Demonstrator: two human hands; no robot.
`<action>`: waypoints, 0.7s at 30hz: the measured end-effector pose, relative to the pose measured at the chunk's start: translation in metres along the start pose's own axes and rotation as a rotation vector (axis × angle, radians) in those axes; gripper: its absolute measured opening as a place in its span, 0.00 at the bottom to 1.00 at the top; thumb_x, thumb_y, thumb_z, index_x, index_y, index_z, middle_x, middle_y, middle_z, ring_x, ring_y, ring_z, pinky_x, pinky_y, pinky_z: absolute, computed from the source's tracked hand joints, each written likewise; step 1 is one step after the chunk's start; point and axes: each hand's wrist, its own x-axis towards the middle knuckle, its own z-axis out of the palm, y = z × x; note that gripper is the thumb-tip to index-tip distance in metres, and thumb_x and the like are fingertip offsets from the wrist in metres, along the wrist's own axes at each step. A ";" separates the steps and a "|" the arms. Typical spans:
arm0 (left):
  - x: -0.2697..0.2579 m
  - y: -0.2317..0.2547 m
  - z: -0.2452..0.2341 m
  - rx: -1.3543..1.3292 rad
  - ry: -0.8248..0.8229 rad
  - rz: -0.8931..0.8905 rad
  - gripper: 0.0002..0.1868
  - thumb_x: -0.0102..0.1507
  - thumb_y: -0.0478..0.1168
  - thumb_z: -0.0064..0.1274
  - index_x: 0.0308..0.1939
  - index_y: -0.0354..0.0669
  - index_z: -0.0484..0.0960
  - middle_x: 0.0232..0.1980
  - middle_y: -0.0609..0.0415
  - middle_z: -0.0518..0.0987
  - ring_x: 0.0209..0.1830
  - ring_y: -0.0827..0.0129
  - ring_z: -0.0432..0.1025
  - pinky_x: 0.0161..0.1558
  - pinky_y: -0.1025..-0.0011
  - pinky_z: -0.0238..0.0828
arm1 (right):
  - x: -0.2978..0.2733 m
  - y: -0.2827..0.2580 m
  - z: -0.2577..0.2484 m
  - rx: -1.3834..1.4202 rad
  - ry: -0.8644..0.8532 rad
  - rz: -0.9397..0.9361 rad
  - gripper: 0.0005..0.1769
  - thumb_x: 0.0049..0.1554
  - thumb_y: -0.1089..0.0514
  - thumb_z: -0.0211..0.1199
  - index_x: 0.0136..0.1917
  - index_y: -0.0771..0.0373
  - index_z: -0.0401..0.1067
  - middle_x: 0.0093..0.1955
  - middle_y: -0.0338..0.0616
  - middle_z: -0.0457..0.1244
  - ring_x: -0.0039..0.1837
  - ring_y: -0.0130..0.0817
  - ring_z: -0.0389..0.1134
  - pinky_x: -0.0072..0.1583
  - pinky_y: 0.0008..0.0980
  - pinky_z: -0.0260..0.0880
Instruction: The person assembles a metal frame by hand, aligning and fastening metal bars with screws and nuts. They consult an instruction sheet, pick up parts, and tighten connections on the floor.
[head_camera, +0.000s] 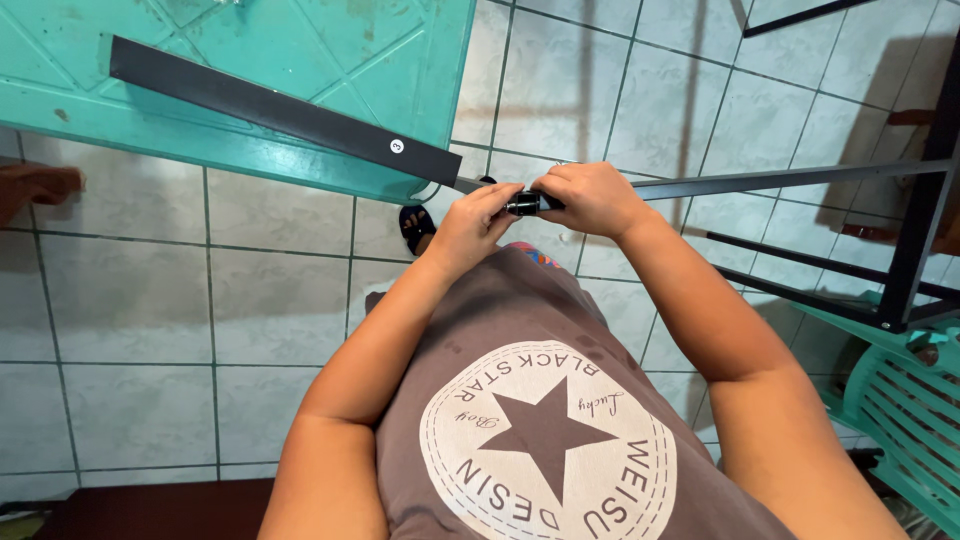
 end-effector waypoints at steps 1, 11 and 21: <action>-0.001 0.001 0.000 -0.007 -0.004 -0.011 0.21 0.63 0.29 0.59 0.61 0.38 0.78 0.56 0.45 0.81 0.45 0.58 0.79 0.46 0.68 0.77 | -0.001 -0.001 0.000 0.010 -0.007 0.009 0.12 0.51 0.53 0.72 0.48 0.54 0.75 0.41 0.35 0.68 0.43 0.38 0.70 0.40 0.37 0.69; -0.016 -0.001 -0.008 -0.079 0.056 0.009 0.21 0.65 0.30 0.59 0.62 0.39 0.77 0.58 0.46 0.80 0.50 0.58 0.79 0.50 0.68 0.78 | 0.001 -0.014 -0.010 0.042 0.022 -0.022 0.13 0.52 0.52 0.74 0.49 0.56 0.77 0.42 0.36 0.68 0.42 0.38 0.70 0.42 0.35 0.69; -0.024 -0.007 0.005 0.012 0.084 0.086 0.21 0.65 0.31 0.57 0.63 0.37 0.76 0.59 0.44 0.79 0.53 0.51 0.78 0.51 0.65 0.77 | 0.001 -0.021 -0.007 0.021 -0.024 -0.029 0.16 0.49 0.55 0.74 0.51 0.56 0.76 0.41 0.38 0.67 0.42 0.40 0.69 0.42 0.37 0.68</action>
